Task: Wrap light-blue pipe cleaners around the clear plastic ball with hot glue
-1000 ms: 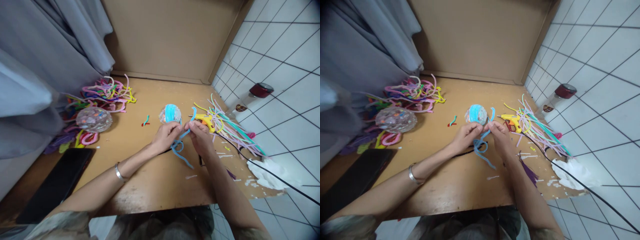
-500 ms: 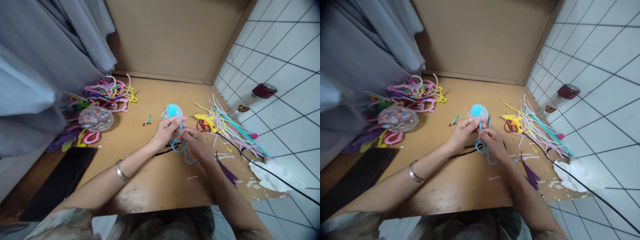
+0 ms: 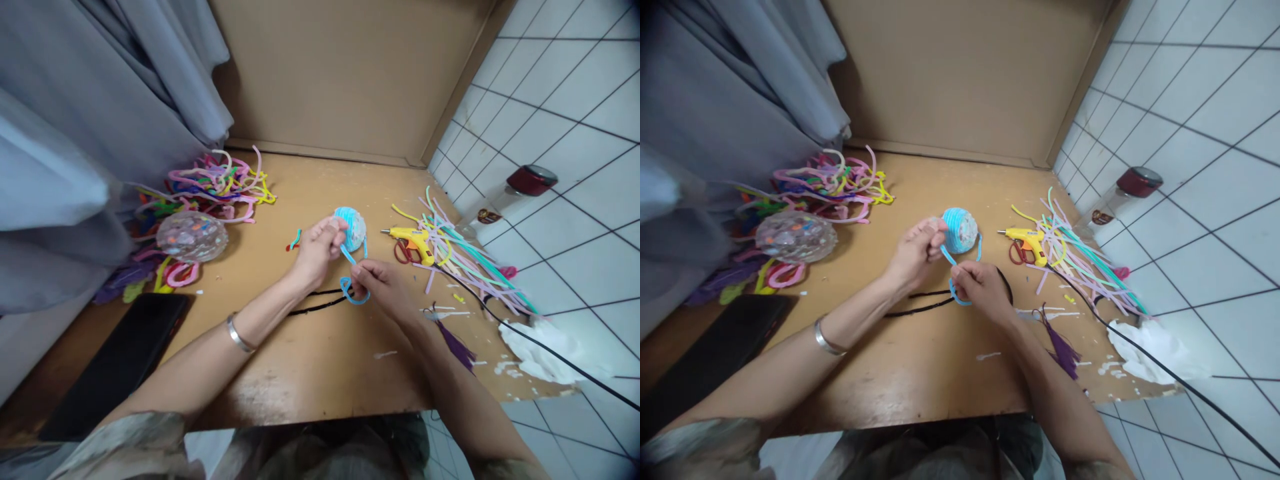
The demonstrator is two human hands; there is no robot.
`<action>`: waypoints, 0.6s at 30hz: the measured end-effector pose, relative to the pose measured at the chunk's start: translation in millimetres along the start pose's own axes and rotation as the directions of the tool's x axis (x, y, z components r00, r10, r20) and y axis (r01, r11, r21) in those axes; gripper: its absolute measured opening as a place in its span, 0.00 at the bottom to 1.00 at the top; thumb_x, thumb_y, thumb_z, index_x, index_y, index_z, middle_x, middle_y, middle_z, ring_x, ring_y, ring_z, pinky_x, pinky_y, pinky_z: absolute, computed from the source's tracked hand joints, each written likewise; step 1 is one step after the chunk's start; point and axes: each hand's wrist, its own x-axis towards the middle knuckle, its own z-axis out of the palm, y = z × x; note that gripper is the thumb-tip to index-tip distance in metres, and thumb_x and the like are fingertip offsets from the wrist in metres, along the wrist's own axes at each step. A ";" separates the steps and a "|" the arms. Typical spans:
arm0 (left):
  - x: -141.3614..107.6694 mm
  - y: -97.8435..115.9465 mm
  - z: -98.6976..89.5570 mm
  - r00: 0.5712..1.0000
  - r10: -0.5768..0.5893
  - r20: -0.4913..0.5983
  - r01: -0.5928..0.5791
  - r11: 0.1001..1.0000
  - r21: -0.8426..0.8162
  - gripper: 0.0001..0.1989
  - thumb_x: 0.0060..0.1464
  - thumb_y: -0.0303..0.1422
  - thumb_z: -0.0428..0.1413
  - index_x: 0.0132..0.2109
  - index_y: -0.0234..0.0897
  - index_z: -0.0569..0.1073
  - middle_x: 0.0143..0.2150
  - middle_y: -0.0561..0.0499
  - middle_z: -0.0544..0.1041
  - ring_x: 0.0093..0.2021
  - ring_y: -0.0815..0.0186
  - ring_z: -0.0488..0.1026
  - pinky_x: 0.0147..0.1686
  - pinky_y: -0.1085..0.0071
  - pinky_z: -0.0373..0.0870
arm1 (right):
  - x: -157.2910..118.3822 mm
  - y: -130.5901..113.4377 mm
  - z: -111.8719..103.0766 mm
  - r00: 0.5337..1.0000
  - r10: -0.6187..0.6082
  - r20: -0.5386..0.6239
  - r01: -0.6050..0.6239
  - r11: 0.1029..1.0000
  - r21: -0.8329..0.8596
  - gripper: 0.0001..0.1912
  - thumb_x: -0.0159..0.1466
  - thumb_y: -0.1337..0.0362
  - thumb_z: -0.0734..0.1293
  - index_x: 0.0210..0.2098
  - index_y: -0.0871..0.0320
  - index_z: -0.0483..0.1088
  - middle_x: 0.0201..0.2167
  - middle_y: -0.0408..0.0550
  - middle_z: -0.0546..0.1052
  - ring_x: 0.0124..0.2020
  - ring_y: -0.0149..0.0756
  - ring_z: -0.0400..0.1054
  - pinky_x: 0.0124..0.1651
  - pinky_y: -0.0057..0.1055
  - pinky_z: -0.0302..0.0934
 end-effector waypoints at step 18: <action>42.6 19.5 -35.2 0.918 -0.230 -0.323 0.051 0.876 -0.479 0.16 0.64 0.22 0.40 0.27 0.36 0.58 0.15 0.63 0.47 0.11 0.78 0.44 0.12 0.81 0.40 | -5.6 18.4 -9.5 0.995 -0.038 -0.096 0.009 0.957 -0.290 0.20 0.68 0.53 0.55 0.29 0.58 0.70 0.26 0.44 0.74 0.29 0.34 0.68 0.34 0.28 0.58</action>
